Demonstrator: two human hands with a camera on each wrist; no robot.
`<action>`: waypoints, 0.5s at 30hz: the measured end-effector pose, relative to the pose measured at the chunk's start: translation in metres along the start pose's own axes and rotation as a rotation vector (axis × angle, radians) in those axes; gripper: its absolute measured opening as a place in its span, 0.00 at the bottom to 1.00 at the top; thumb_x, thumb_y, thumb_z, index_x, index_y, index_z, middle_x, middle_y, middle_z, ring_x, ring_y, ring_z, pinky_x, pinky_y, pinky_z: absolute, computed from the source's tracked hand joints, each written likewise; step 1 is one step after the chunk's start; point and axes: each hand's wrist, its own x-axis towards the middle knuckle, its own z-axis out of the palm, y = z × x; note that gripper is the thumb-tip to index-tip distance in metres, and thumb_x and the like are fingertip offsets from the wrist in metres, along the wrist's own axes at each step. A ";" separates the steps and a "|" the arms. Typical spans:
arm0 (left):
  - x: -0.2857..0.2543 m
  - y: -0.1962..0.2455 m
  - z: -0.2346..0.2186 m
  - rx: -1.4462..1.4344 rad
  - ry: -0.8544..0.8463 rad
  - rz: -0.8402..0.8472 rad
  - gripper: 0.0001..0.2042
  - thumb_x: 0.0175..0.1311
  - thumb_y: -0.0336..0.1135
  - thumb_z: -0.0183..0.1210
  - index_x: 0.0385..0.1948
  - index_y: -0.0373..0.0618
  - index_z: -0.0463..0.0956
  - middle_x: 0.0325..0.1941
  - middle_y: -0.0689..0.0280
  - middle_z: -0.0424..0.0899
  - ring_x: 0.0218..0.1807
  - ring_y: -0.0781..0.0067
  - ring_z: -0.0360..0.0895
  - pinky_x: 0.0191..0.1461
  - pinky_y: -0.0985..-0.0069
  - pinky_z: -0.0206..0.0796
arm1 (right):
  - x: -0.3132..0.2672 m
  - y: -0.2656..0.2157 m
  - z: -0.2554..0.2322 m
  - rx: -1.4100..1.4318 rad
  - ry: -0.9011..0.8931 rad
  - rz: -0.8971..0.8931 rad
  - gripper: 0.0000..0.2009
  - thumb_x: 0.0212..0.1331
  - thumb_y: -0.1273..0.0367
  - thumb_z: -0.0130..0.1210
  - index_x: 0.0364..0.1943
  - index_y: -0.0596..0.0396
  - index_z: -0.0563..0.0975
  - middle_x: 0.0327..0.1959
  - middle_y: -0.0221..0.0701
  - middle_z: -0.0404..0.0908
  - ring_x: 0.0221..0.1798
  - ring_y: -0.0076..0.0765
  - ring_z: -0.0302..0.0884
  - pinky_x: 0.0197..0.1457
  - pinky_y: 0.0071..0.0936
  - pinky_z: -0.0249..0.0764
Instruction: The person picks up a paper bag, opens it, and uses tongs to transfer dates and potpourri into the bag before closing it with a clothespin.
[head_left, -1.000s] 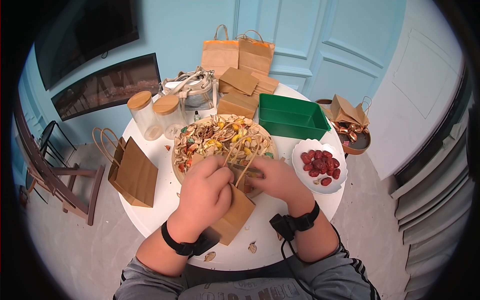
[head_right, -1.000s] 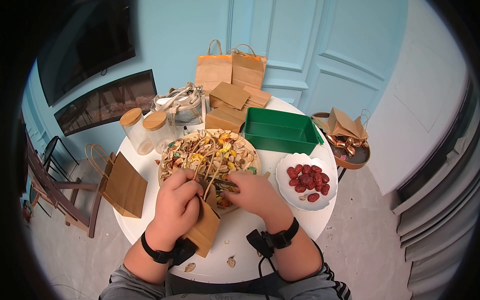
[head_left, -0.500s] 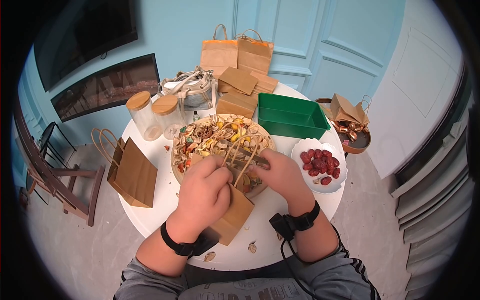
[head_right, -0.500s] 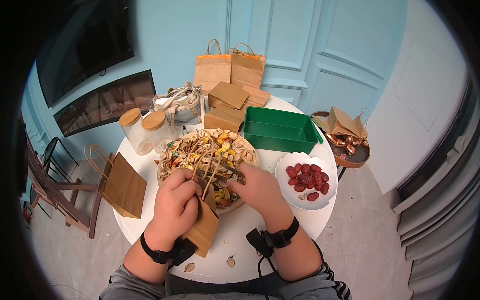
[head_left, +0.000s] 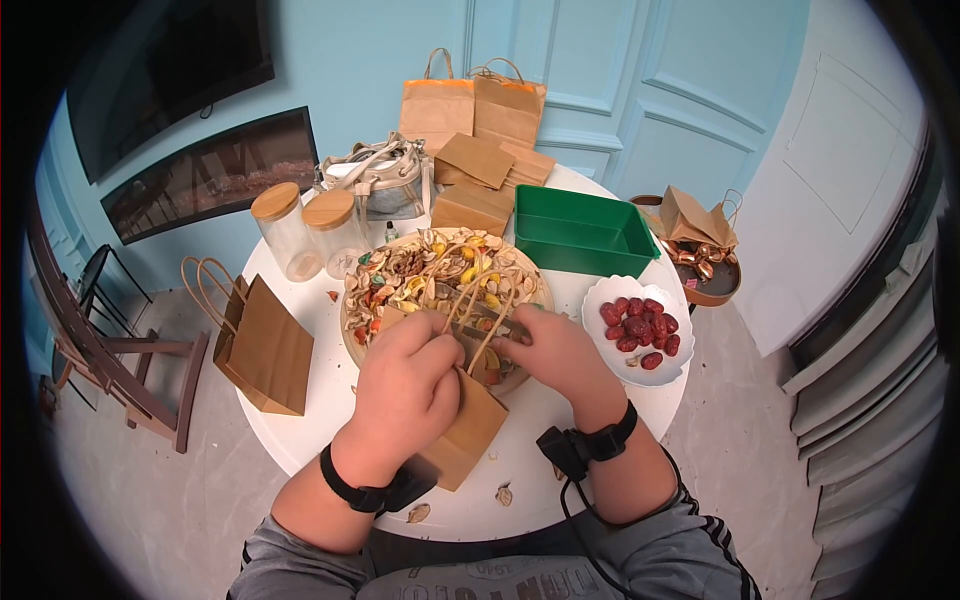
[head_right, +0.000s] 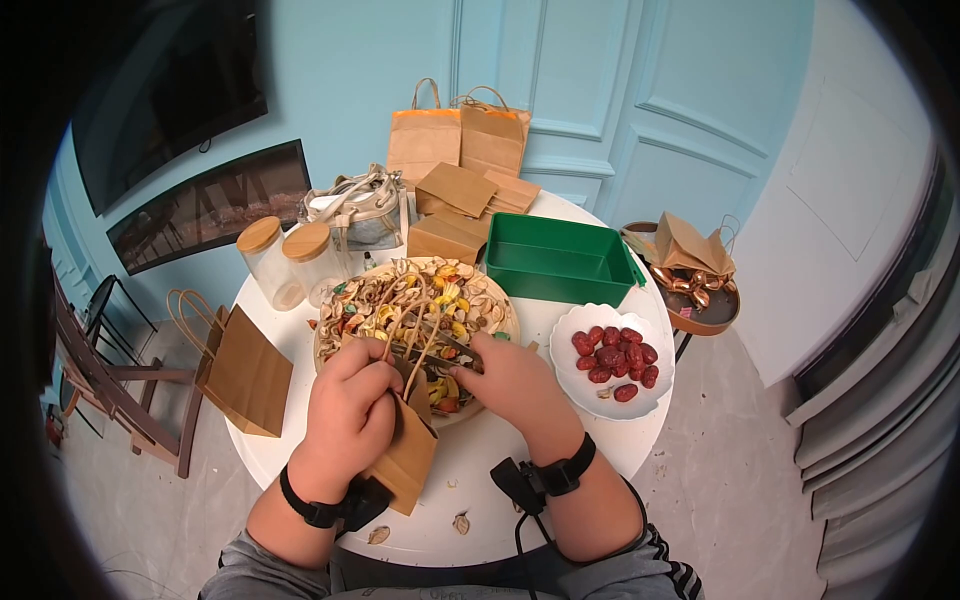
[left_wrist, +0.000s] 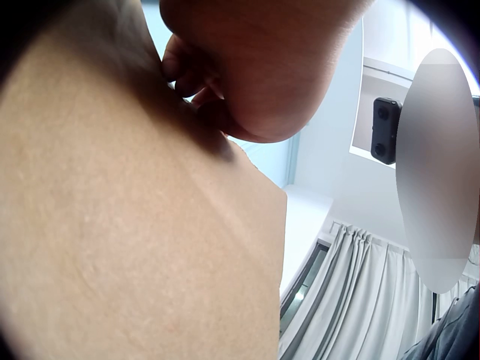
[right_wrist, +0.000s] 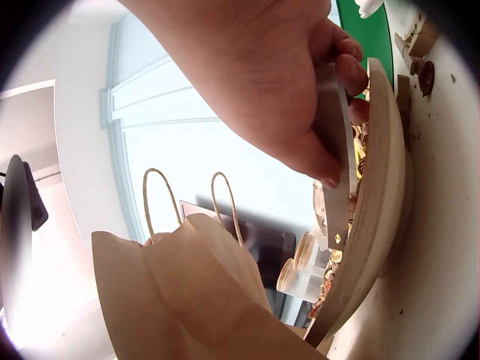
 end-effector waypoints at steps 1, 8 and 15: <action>0.000 0.000 0.000 -0.002 0.000 -0.001 0.05 0.44 0.20 0.52 0.23 0.41 0.73 0.33 0.59 0.75 0.34 0.53 0.73 0.37 0.63 0.66 | 0.000 0.001 0.001 0.007 0.002 -0.016 0.19 0.53 0.54 0.60 0.40 0.55 0.77 0.29 0.41 0.79 0.34 0.48 0.78 0.37 0.39 0.72; 0.000 0.001 -0.001 0.001 -0.015 -0.013 0.05 0.44 0.20 0.52 0.23 0.41 0.73 0.34 0.59 0.75 0.35 0.54 0.74 0.38 0.63 0.66 | -0.002 -0.001 -0.002 0.015 -0.007 -0.032 0.19 0.54 0.55 0.59 0.39 0.56 0.77 0.30 0.42 0.80 0.35 0.50 0.79 0.37 0.39 0.72; 0.000 0.003 -0.001 0.007 -0.019 -0.015 0.05 0.44 0.21 0.52 0.23 0.42 0.73 0.34 0.59 0.75 0.36 0.54 0.74 0.39 0.64 0.66 | -0.001 0.000 -0.001 0.012 0.003 -0.046 0.18 0.54 0.55 0.59 0.38 0.56 0.76 0.29 0.42 0.80 0.34 0.50 0.78 0.37 0.40 0.72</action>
